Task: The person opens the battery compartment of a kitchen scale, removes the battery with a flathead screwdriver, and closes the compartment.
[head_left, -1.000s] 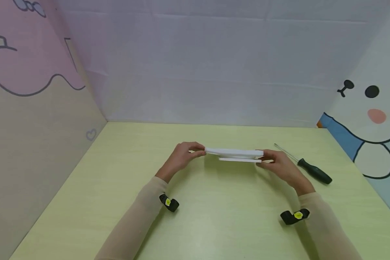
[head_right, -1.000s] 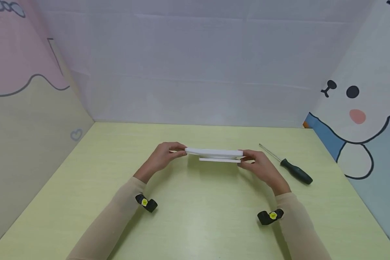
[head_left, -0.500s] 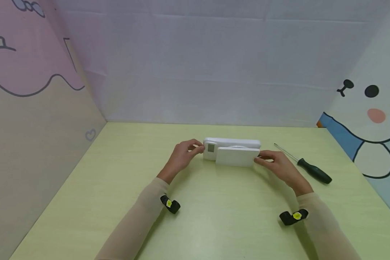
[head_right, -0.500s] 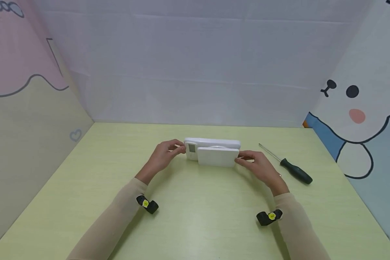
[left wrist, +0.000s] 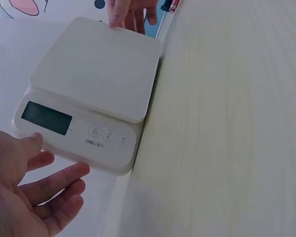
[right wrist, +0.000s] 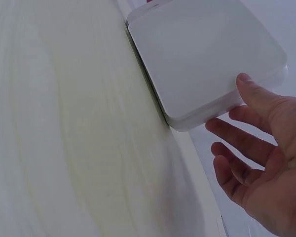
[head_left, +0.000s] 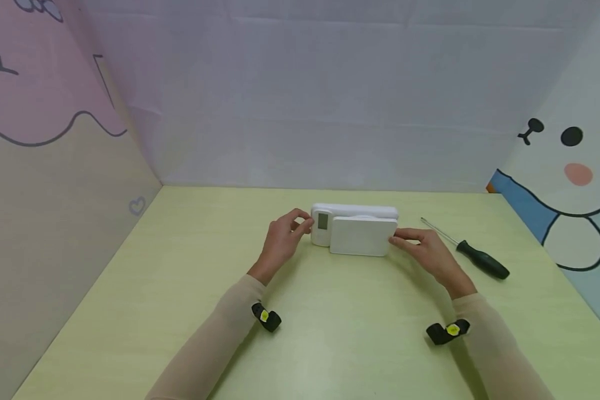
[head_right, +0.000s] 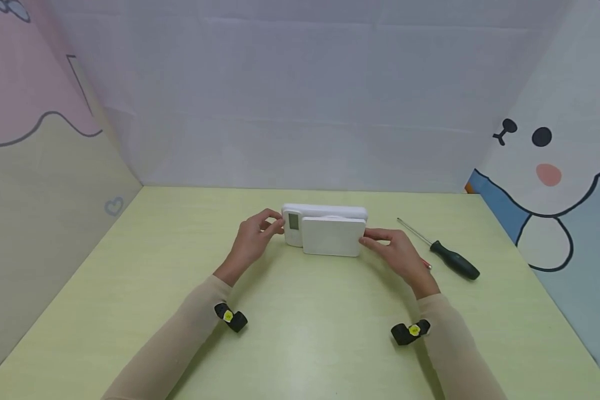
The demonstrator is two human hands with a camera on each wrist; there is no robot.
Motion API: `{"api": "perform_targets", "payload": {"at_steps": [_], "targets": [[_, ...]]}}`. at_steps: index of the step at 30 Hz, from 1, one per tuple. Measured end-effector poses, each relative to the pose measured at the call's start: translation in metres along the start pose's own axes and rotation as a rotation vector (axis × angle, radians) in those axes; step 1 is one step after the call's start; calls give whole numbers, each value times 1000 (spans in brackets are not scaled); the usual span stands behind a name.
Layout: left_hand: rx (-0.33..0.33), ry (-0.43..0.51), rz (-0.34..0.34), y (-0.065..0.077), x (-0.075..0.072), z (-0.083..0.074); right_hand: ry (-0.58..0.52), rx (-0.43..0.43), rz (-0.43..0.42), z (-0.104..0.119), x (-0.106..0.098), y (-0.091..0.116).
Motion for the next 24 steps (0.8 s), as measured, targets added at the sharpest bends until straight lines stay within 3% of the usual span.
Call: {"api": "perform_targets", "payload": {"at_steps": [15, 24], "targets": [[3, -36, -91, 6, 2, -5, 4, 62, -146, 2, 4, -3], [1, -30, -102, 5, 4, -2, -18, 79, -120, 2, 4, -2]]}}
Point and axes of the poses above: each hand's wrist, its own y-axis away from the middle knuckle, its own x-axis out of the palm, z = x × y, the point moved 3 cm from there along -y, towards the middle knuckle, and after that the axes turned 10 degrees about -x, right-handed, at the moved point
